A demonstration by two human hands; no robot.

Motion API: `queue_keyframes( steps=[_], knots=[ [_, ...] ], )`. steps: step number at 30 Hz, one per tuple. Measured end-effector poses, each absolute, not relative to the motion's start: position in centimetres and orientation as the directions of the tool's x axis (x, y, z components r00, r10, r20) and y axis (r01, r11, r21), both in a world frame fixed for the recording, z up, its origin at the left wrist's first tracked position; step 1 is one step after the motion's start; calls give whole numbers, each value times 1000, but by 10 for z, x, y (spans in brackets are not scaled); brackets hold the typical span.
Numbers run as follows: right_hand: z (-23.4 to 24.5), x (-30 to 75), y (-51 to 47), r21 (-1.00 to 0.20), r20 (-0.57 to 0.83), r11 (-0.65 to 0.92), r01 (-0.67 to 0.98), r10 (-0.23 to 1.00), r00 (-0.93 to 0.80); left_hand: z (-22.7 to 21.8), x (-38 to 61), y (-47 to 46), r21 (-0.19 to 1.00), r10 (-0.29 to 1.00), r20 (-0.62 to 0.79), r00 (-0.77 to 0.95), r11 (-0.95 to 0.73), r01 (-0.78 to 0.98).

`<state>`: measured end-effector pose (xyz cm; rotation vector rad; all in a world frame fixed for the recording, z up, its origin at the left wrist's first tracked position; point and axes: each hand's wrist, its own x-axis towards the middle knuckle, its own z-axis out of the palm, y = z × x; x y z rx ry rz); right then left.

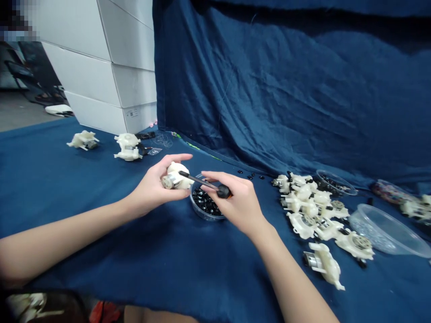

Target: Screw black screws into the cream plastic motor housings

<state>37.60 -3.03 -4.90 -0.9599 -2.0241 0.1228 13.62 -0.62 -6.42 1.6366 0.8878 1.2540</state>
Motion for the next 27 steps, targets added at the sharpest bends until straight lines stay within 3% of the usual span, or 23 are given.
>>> queue_keyframes(
  steps=[10, 14, 18, 21, 27],
  knots=[
    [-59, 361, -34, -378, 710, 700, 606, 639, -295, -58, 139, -12, 957, 880, 290, 377, -268, -110],
    [-60, 359, -36, -375, 726, 684, 626, 636, -262, -53, 140, -19, 972, 862, 116, 494, 4, -235],
    [-58, 359, -38, -382, 749, 657, 650, 632, -198, -45, 139, -19, 833, 819, 56, 571, 277, -479],
    [-54, 360, -37, -402, 751, 629, 666, 642, -153, -43, 138, -14, 804, 815, 97, 572, 275, -528],
    [-50, 366, -34, -422, 752, 627, 655, 645, -133, -52, 134, -6, 888, 890, 97, 446, 126, -443]
  ],
)
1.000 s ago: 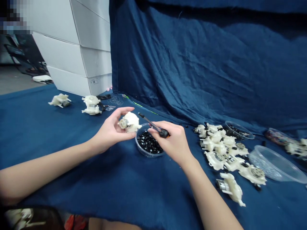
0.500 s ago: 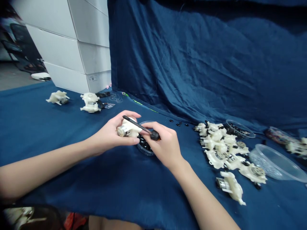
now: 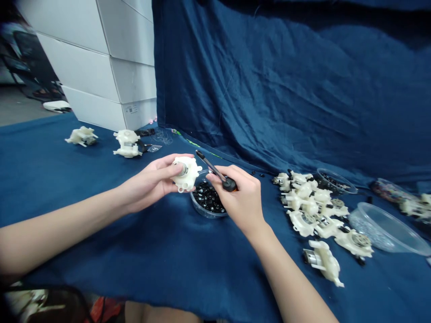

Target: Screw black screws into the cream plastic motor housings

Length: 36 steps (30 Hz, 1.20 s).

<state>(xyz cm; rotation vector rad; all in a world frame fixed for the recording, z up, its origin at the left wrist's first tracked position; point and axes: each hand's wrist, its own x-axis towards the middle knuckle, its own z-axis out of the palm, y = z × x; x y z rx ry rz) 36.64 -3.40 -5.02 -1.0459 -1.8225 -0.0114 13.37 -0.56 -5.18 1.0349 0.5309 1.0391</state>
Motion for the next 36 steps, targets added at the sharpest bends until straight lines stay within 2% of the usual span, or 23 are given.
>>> queue_keyframes(
  steps=[4, 7, 14, 20, 28, 32, 36],
  knots=[
    [-51, 368, -33, -436, 735, 653, 620, 656, -173, -54, 133, -5, 894, 872, 122, 473, 111, -435],
    [-52, 367, -32, -444, 719, 667, 599, 663, -206, -51, 134, -9, 867, 840, 133, 527, 159, -472],
    [-53, 365, -34, -450, 715, 673, 587, 665, -215, -45, 133, -15, 873, 802, 74, 592, 235, -427],
    [-55, 365, -33, -443, 719, 681, 584, 658, -223, -46, 132, -10, 832, 716, 66, 695, 345, -434],
    [-50, 367, -34, -416, 738, 756, 506, 606, -298, -47, 131, -11, 891, 751, 65, 657, 253, -377],
    [-49, 363, -35, -448, 730, 758, 475, 616, -295, -46, 131, -12, 900, 755, 72, 651, 233, -369],
    [-51, 358, -37, -500, 709, 726, 472, 656, -258, -47, 131, -13, 942, 783, 88, 616, 137, -308]
  ],
)
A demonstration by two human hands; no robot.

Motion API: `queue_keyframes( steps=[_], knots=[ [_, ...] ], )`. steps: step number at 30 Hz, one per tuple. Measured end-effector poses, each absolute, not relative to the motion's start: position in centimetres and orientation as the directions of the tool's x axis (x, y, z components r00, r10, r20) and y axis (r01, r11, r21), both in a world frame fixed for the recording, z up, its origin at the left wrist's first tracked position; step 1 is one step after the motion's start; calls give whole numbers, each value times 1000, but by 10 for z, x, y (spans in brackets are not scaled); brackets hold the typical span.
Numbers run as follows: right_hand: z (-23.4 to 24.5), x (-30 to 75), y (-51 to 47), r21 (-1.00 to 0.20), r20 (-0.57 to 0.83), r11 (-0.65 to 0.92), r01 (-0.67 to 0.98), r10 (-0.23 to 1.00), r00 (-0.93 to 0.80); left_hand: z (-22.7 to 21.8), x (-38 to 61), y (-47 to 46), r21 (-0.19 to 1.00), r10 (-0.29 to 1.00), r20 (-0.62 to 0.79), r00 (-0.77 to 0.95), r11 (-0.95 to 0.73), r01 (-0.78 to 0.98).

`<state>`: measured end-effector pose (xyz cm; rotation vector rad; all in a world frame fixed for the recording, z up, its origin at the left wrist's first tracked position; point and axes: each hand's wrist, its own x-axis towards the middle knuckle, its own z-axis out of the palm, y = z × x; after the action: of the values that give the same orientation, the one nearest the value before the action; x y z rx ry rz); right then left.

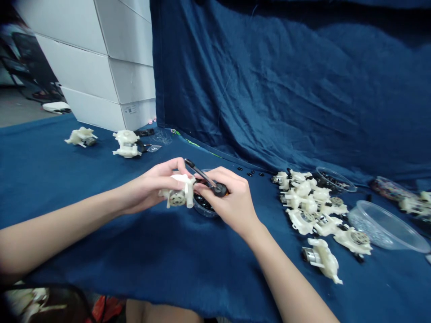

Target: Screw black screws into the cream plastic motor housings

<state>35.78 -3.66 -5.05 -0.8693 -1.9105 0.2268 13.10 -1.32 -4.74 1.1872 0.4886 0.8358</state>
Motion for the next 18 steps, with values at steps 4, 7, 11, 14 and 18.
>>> queue_keyframes(
  steps=[4, 7, 11, 14, 18],
  knots=[
    [-52, 352, -40, -550, 693, 699, 457, 687, -217, -48, 133, -16, 967, 804, 177, 568, -35, -252],
    [-53, 348, -43, -569, 687, 696, 438, 695, -212, -47, 135, -18, 964, 809, 257, 528, -176, -200],
    [-53, 345, -44, -599, 674, 678, 425, 714, -188, -47, 135, -20, 952, 804, 302, 513, -284, -115],
    [-53, 346, -44, -632, 639, 655, 415, 743, -199, -48, 137, -21, 971, 823, 232, 518, -166, -170],
    [-52, 351, -42, -684, 585, 610, 399, 786, -199, -46, 138, -22, 958, 846, 152, 511, 0, -286]
  ],
)
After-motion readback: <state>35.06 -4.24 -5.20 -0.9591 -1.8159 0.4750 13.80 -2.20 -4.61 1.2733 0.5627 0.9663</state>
